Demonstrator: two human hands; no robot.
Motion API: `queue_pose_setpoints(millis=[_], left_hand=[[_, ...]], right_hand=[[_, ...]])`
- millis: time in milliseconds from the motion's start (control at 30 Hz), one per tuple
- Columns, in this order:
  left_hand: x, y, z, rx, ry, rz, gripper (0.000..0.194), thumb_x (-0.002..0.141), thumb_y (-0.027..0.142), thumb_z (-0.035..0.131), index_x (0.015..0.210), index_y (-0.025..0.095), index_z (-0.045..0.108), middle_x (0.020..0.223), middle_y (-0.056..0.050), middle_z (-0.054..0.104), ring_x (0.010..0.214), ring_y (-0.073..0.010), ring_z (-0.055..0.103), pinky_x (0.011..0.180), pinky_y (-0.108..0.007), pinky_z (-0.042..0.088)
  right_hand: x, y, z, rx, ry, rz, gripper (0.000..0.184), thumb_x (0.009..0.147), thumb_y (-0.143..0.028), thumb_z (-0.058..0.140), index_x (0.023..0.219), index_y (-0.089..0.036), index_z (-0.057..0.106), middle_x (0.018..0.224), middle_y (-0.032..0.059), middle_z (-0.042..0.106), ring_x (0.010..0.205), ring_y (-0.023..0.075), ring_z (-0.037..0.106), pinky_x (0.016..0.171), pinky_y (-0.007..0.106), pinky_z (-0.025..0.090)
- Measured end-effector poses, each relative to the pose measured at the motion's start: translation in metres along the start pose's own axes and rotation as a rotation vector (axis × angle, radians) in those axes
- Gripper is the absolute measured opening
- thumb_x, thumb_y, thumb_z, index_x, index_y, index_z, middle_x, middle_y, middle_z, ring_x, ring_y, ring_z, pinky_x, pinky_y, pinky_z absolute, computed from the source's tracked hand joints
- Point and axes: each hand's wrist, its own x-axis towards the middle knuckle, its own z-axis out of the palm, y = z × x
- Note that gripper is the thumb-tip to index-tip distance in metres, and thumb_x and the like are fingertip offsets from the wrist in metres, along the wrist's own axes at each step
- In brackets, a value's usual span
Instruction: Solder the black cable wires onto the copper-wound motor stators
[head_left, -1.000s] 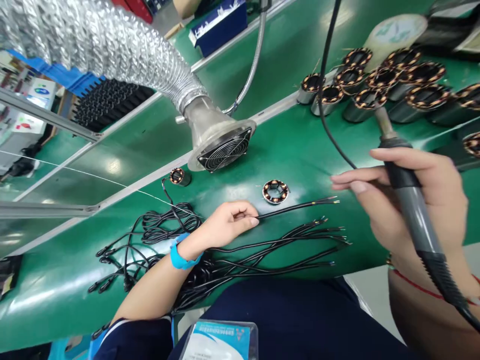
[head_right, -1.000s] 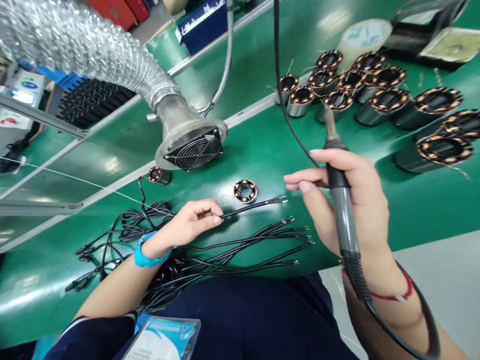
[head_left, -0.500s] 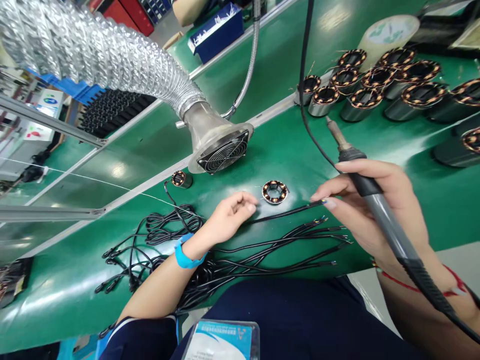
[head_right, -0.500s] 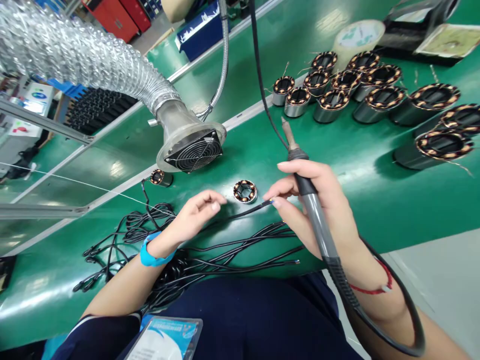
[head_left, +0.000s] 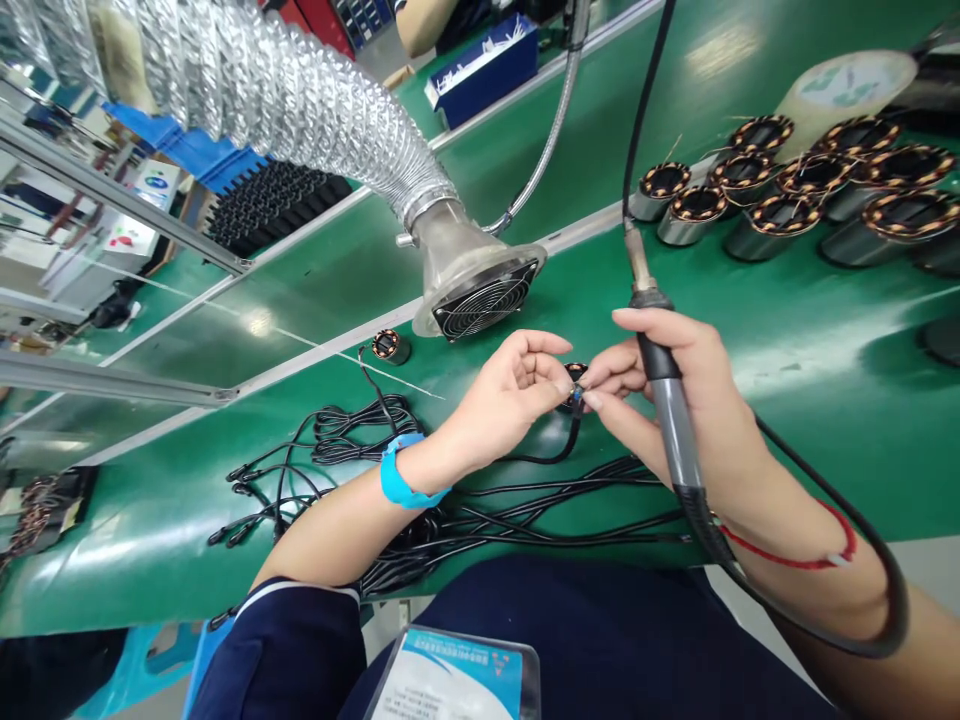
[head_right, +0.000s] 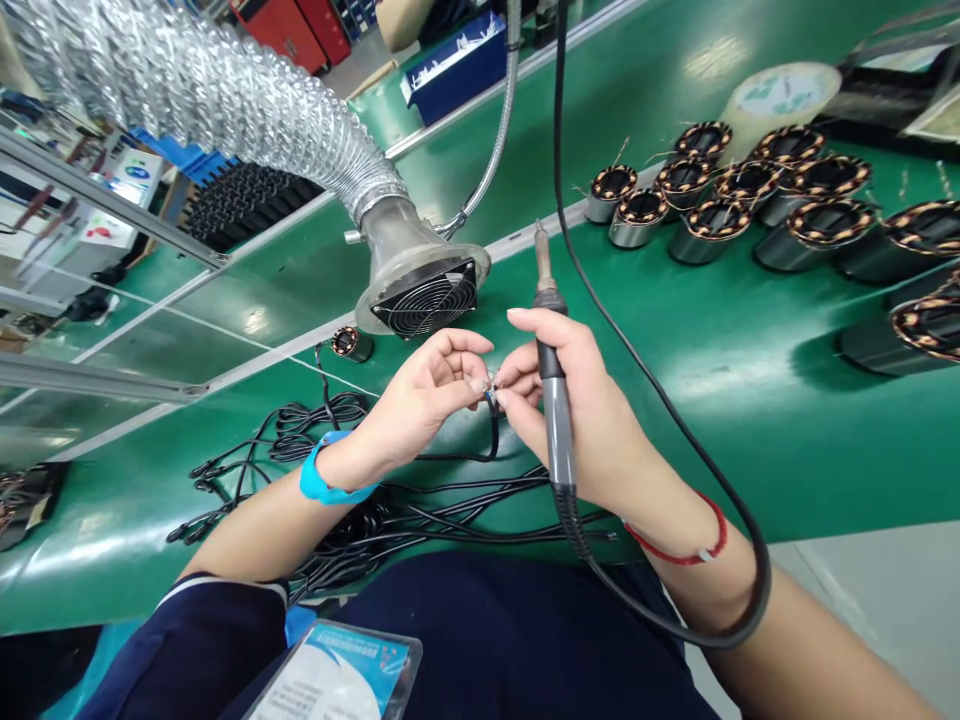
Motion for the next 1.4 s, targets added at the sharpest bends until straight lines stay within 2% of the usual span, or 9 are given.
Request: queue_pose_setpoints(millis=[467,600,733,867,933,1033,1133,1267,1400], left_hand=[[-0.002,-0.007,-0.014,-0.092,-0.104,-0.024,0.054,0.062,0.029,0.087,0.098,0.018,0.049,0.069,0.005,0.060,0.063,-0.0062,0.056,0.060,-0.020,0.044],[-0.004,-0.004,-0.016,-0.052,-0.114,-0.057,0.052,0.060,0.037,0.088,0.090,0.017,0.052,0.075,0.003,0.059,0.068,-0.0066,0.056,0.064,-0.021,0.044],[-0.007,-0.002,-0.022,0.077,-0.260,-0.101,0.044,0.068,0.051,0.080,0.078,0.014,0.059,0.073,0.002,0.058,0.070,-0.0072,0.051,0.070,-0.024,0.042],[-0.010,-0.004,-0.029,-0.025,-0.409,-0.209,0.045,0.073,0.056,0.073,0.077,0.014,0.058,0.070,-0.001,0.061,0.070,-0.0106,0.057,0.070,-0.027,0.044],[-0.010,-0.008,-0.033,-0.041,-0.343,-0.212,0.037,0.074,0.046,0.075,0.077,0.015,0.056,0.065,0.003,0.056,0.060,-0.0075,0.052,0.061,-0.023,0.040],[-0.003,-0.015,-0.036,0.124,-0.138,-0.137,0.014,0.079,0.022,0.064,0.071,0.014,0.055,0.060,0.006,0.048,0.053,-0.0038,0.039,0.053,-0.020,0.030],[0.013,-0.026,-0.040,0.312,0.029,-0.050,0.013,0.079,0.010,0.056,0.067,0.014,0.053,0.059,0.006,0.047,0.056,-0.0043,0.039,0.056,-0.020,0.030],[0.030,-0.038,-0.044,0.406,0.048,0.033,0.014,0.078,0.008,0.055,0.066,0.014,0.054,0.062,0.005,0.050,0.060,-0.0054,0.042,0.060,-0.022,0.033],[0.033,-0.040,-0.047,0.439,0.038,0.062,0.014,0.076,0.007,0.054,0.064,0.014,0.053,0.060,0.005,0.048,0.060,-0.0061,0.041,0.060,-0.023,0.033]], right_hand=[[0.002,-0.001,0.005,0.110,-0.026,0.025,0.054,0.084,-0.011,0.066,0.128,-0.030,0.043,0.091,-0.0030,0.063,0.073,0.0089,0.066,0.064,0.020,0.060],[0.005,-0.003,0.005,0.091,-0.059,-0.048,0.048,0.083,-0.009,0.064,0.123,-0.029,0.045,0.087,-0.0042,0.063,0.072,0.0082,0.065,0.065,0.020,0.058],[0.004,-0.007,0.009,0.104,-0.020,-0.104,0.045,0.083,-0.009,0.065,0.119,-0.029,0.048,0.083,-0.0043,0.062,0.067,0.0092,0.063,0.061,0.022,0.056],[-0.003,-0.007,0.020,0.168,0.057,-0.078,0.048,0.081,-0.008,0.066,0.120,-0.031,0.049,0.085,-0.0051,0.061,0.065,0.0088,0.063,0.056,0.022,0.053],[-0.006,-0.004,0.024,0.114,0.083,-0.045,0.046,0.081,-0.010,0.067,0.119,-0.030,0.049,0.084,-0.0052,0.063,0.072,0.0101,0.065,0.064,0.023,0.056],[-0.012,0.003,0.024,-0.027,0.069,0.045,0.041,0.086,-0.017,0.065,0.122,-0.027,0.050,0.090,-0.0022,0.069,0.079,0.0124,0.069,0.074,0.028,0.058],[-0.019,0.008,0.016,-0.257,0.101,0.129,0.039,0.092,-0.026,0.059,0.130,-0.025,0.051,0.089,0.0005,0.073,0.081,0.0156,0.071,0.074,0.032,0.059],[-0.035,0.011,0.007,-0.288,0.215,0.132,0.036,0.092,-0.033,0.060,0.127,-0.025,0.060,0.090,0.0032,0.073,0.065,0.0151,0.068,0.062,0.033,0.057],[-0.050,0.016,0.007,-0.406,0.349,0.089,0.025,0.080,-0.036,0.071,0.100,-0.021,0.067,0.074,0.0011,0.066,0.058,0.0150,0.062,0.056,0.032,0.051]])
